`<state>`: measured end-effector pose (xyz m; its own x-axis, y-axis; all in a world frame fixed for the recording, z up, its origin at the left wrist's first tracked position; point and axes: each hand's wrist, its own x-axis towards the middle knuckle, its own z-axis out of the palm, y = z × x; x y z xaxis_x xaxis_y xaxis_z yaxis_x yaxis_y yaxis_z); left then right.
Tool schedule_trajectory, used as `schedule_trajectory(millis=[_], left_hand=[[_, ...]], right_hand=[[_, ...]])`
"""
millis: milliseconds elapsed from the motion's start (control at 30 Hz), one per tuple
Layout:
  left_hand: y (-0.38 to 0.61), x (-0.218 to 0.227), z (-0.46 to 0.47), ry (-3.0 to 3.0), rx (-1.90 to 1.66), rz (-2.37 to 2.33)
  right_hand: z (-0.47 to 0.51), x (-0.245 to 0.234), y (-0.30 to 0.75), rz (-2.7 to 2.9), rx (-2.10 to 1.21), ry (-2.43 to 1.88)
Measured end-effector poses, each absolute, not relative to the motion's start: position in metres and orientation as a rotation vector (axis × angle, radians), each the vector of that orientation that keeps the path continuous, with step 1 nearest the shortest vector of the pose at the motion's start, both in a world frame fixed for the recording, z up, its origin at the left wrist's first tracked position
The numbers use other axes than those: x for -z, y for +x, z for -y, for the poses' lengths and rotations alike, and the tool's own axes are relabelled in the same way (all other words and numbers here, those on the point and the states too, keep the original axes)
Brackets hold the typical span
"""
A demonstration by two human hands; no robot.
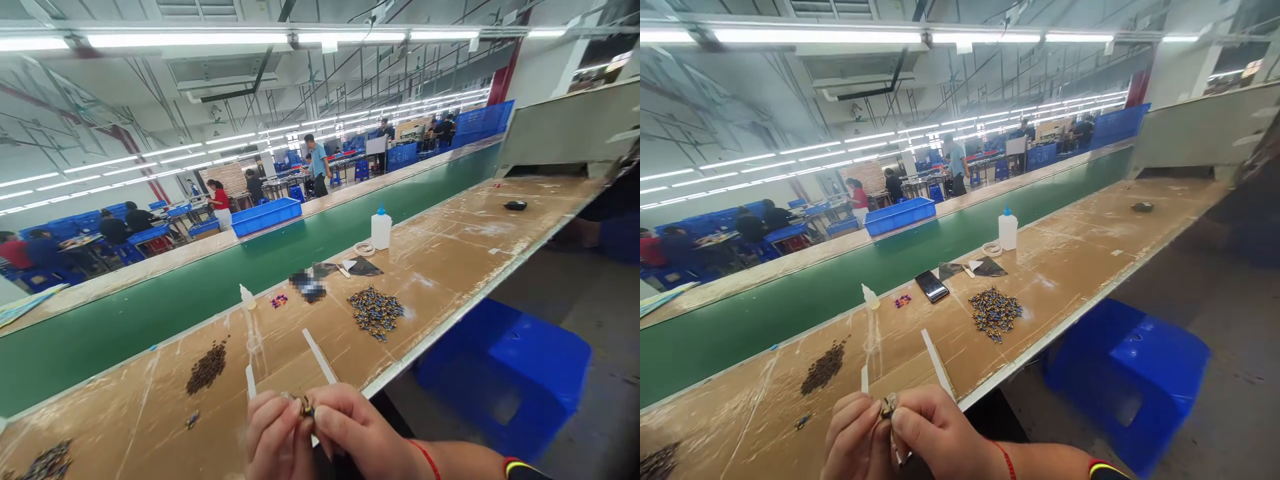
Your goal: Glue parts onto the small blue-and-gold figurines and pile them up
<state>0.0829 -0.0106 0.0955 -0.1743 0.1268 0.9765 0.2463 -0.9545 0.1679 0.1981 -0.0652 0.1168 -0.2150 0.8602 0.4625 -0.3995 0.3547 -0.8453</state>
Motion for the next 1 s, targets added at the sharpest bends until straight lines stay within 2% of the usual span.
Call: schedule_trajectory(millis=[500, 800, 1000], left_hand=[[0.08, -0.095, 0.035, -2.06, 2.301, 0.639], [0.077, -0.082, 0.028, -2.233, 2.783, 1.053], [0.076, -0.086, 0.03, -2.284, 2.792, 1.084]], right_hand=[[0.075, -0.114, 0.196, 1.368, -1.204, -0.585], [0.061, -0.118, 0.203, 1.265, -1.328, -0.709], [0.059, -0.12, 0.204, 1.235, -1.394, -0.709]])
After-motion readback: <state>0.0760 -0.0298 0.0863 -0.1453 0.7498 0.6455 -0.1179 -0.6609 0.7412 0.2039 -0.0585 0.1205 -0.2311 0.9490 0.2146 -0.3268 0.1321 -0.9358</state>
